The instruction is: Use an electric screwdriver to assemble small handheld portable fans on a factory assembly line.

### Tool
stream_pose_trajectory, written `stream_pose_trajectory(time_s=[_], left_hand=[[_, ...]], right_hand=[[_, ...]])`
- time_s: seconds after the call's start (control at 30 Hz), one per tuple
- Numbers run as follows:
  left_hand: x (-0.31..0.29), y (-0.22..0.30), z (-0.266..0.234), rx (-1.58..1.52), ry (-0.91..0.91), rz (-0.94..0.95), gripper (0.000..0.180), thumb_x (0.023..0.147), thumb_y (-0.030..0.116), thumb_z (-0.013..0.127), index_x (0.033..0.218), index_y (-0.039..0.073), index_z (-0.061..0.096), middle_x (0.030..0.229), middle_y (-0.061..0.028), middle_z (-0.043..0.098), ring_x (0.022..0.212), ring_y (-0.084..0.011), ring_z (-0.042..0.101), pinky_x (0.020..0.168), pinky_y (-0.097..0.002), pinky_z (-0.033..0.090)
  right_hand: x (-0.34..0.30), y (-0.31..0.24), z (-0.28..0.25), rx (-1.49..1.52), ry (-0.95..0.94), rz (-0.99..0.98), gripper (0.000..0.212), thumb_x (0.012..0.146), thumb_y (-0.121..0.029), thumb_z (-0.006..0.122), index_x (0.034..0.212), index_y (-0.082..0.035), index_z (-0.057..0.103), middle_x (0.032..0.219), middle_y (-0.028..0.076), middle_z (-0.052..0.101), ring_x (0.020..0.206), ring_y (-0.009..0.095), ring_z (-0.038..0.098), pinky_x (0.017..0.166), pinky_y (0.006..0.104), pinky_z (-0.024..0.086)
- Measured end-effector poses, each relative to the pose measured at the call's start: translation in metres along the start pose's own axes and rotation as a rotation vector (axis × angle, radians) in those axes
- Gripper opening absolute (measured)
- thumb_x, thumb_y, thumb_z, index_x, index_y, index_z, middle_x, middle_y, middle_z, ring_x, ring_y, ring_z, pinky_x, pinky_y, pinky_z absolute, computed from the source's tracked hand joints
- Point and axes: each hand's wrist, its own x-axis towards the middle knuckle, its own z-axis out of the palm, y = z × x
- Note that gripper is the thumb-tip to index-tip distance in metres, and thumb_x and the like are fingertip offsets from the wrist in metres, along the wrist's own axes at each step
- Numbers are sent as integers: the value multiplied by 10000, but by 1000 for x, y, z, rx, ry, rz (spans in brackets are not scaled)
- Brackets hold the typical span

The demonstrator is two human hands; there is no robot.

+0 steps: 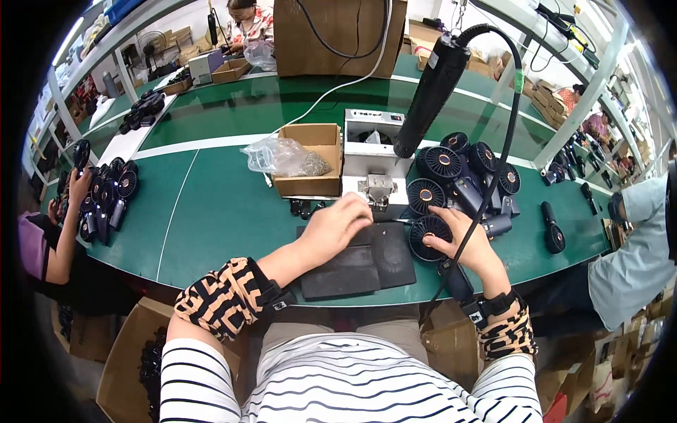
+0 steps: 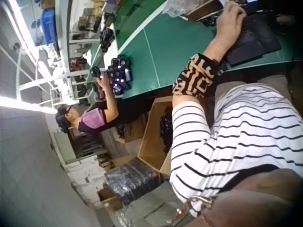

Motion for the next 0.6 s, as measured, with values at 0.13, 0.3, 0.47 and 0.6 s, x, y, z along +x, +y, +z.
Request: stream_pose_trajectory(time_s=[0.13, 0.3, 0.47, 0.6], left_hand=[[57, -15, -45, -17, 486, -93, 71, 892, 107, 609, 922, 46, 629, 884, -56, 572, 782, -192, 601, 681, -291, 464], [103, -72, -48, 118, 281, -111, 141, 815, 97, 662, 953, 77, 684, 896, -84, 618, 865, -275, 601, 787, -379, 480], [48, 12, -46, -1, 396, -141, 240, 833, 75, 657, 1060, 23, 599, 1033, -89, 588, 976, -230, 587, 909, -325, 445], [-9, 70, -21, -140, 11, -139, 437, 801, 149, 730, 1183, 46, 546, 1208, -130, 524, 1122, -274, 543, 985, -363, 417]], right_hand=[[-1, 6, 5, 39, 64, -37, 602, 770, -401, 749, 1247, -75, 579, 1035, 164, 639, 962, 344, 622, 829, 400, 496], [7, -13, -8, 73, 46, 1, 558, 758, -349, 762, 1201, -49, 604, 1030, 148, 633, 956, 321, 634, 830, 365, 502], [-11, 25, -1, 729, 395, 177, 445, 844, -177, 707, 1202, -9, 503, 1047, 67, 590, 942, 130, 572, 858, 277, 470], [-4, 2, 17, 1122, 606, 331, 420, 891, -197, 671, 1206, -14, 463, 1026, 44, 566, 922, 98, 547, 829, 240, 468]])
